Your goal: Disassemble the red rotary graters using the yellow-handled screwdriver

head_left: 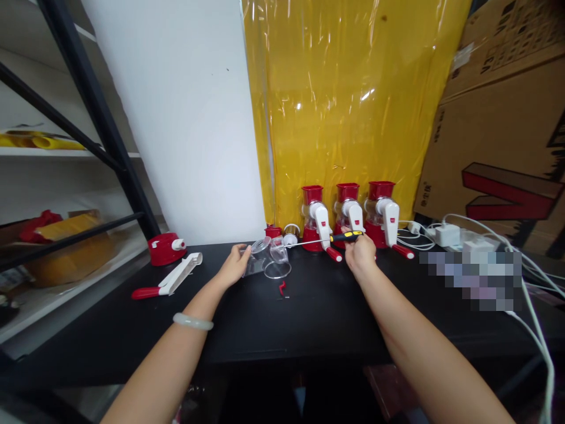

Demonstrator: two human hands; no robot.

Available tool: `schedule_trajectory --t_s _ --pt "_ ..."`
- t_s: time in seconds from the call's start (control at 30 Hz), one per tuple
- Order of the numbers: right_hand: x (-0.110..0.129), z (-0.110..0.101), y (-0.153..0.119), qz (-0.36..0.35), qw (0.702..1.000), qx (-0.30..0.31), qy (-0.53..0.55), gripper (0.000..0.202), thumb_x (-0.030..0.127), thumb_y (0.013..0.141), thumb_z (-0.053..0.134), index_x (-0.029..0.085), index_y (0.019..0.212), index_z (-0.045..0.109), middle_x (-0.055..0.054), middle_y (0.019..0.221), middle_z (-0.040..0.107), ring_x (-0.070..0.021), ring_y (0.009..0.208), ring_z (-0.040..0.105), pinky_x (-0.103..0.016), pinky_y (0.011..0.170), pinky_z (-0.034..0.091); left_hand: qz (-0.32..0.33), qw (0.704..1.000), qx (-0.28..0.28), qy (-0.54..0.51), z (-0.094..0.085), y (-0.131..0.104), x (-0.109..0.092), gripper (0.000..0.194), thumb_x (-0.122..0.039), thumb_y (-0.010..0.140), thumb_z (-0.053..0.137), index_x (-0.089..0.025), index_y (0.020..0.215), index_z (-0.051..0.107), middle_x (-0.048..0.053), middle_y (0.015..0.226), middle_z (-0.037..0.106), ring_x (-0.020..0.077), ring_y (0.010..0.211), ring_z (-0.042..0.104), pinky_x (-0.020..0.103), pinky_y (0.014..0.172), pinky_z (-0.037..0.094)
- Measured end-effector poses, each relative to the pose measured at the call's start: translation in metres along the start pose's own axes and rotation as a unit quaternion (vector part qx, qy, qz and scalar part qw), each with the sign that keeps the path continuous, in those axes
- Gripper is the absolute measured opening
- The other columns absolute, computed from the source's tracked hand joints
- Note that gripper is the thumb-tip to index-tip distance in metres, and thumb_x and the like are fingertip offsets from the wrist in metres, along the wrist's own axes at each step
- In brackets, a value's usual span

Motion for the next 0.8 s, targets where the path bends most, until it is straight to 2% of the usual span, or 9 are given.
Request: schedule_trajectory --t_s 0.2,0.47,0.63,0.8 --pt "-0.0013 -0.0038 -0.0006 -0.007 0.999 -0.038 -0.016 0.018 0.001 0.066 0.046 0.019 0.066 0.046 0.005 0.060 0.054 -0.0089 0.065 0.058 -0.029 0.076 0.054 -0.001 1.000 0.000 0.000 0.0002 0.0013 0.0015 0.056 -0.053 0.091 0.041 -0.008 0.123 0.048 0.017 0.112 0.063 0.0267 0.101 0.062 0.038 0.084 0.048" --pt "0.0017 -0.0023 -0.0046 0.002 0.999 -0.011 -0.043 0.010 0.013 0.075 0.050 0.019 0.068 0.048 0.005 0.062 0.056 -0.0092 0.067 0.061 -0.029 0.076 0.054 -0.008 1.000 -0.003 -0.006 -0.0001 0.0005 0.0013 0.058 -0.054 0.090 0.042 -0.009 0.126 0.045 0.019 0.115 0.062 0.0271 0.107 0.061 0.037 0.087 0.046" --pt "0.0013 -0.0013 -0.0042 -0.002 0.999 -0.013 -0.052 0.008 0.015 0.073 0.051 0.020 0.069 0.047 0.006 0.063 0.055 -0.0090 0.068 0.060 -0.027 0.075 0.052 -0.007 1.000 0.004 0.008 0.0007 0.0004 0.0013 0.060 -0.054 0.091 0.040 -0.007 0.129 0.042 0.022 0.121 0.059 0.0282 0.111 0.059 0.038 0.089 0.046" --pt "-0.0020 -0.0054 -0.0013 0.025 0.998 -0.033 -0.046 0.007 0.015 0.073 0.049 0.021 0.071 0.046 0.008 0.066 0.054 -0.0066 0.067 0.056 -0.027 0.078 0.051 -0.006 1.000 0.008 0.010 0.0008 0.0006 0.0017 0.058 -0.054 0.091 0.038 -0.009 0.127 0.043 0.021 0.121 0.060 0.0271 0.113 0.059 0.038 0.094 0.043"
Point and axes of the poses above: each hand's wrist, its own y-axis towards the middle knuckle, its own z-axis out of the palm, x = y × z, the point moved 5 cm from there along y, towards the middle knuckle
